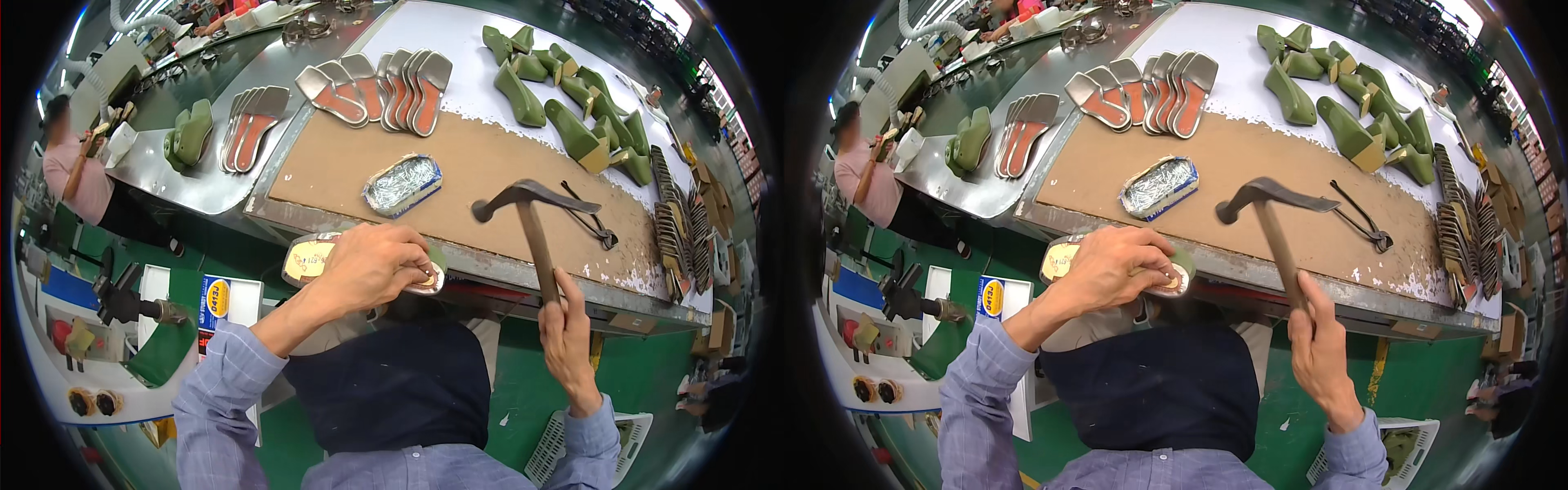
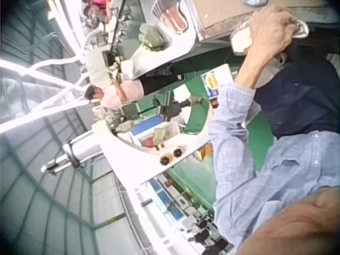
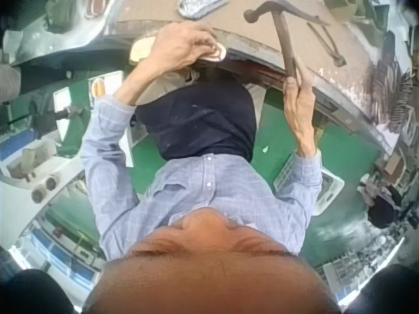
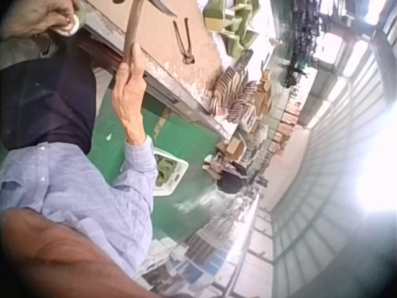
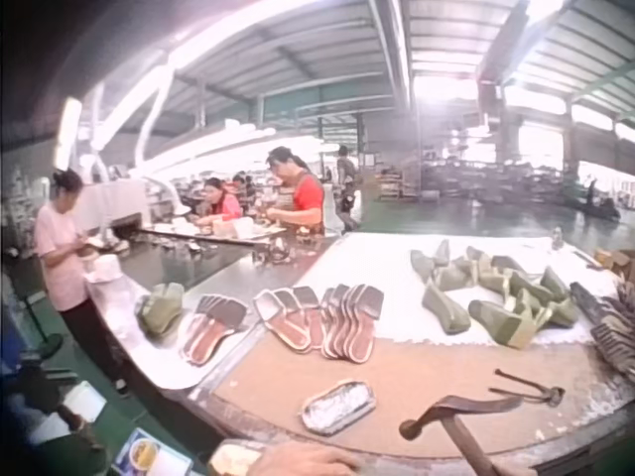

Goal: The person assembles green high-heeled shoes by placing a sole onto the shoe base and securing it with a hammer. They repeatedly pick up a shoe, position the sole, and tap it into place using a hammer and a small metal tool. The finished shoes are placed on a nearby metal table.

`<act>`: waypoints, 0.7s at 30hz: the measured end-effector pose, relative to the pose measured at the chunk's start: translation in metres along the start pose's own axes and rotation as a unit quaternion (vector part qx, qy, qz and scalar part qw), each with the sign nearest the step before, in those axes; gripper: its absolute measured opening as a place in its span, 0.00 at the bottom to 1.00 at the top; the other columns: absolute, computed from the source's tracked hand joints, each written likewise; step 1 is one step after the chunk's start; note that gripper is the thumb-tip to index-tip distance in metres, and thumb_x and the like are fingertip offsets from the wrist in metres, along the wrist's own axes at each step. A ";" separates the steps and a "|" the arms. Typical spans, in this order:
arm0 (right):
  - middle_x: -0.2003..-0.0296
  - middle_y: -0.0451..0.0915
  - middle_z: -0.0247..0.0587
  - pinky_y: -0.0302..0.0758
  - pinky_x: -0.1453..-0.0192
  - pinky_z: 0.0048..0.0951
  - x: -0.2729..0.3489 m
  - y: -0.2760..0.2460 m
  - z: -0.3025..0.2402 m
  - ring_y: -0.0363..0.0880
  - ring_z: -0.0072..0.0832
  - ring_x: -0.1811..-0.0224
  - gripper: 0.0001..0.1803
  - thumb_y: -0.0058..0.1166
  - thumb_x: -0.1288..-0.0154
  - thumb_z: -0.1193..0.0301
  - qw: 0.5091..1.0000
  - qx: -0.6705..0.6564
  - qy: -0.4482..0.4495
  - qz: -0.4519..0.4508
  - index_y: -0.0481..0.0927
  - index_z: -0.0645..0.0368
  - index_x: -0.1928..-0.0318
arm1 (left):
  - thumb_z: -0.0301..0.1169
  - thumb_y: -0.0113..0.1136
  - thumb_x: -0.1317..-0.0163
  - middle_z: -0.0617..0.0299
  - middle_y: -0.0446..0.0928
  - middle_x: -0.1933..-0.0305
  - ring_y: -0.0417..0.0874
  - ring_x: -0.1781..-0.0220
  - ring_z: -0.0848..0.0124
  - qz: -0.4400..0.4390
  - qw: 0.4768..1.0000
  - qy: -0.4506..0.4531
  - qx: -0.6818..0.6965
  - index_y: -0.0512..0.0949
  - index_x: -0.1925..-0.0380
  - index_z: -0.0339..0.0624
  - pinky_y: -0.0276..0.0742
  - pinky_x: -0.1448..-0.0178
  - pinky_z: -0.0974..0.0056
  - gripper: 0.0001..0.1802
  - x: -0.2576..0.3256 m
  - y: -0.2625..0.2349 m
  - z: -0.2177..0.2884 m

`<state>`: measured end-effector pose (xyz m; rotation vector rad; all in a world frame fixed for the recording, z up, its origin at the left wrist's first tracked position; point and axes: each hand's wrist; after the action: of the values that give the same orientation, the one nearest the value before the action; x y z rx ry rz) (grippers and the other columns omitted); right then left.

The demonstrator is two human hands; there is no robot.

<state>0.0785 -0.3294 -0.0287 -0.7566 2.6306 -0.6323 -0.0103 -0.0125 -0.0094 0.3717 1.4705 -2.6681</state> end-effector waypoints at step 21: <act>0.70 0.77 0.37 0.70 0.73 0.23 0.047 0.003 -0.025 0.71 0.18 0.76 0.30 0.49 0.23 0.75 0.991 -0.109 -0.076 -0.016 0.55 0.64 0.27 | 0.52 0.72 0.46 0.58 0.82 0.50 0.81 0.44 0.54 -0.036 0.975 0.049 -0.213 0.78 0.43 0.50 0.74 0.41 0.49 0.32 0.009 -0.019 -0.005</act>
<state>0.0294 -0.3458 -0.0181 -0.8745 2.5757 -0.2852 -0.0215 0.0023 0.0021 0.4242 2.0591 -2.3158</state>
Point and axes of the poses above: each hand's wrist, its own x-axis away from the middle knuckle, its own y-axis out of the palm, z = x × y
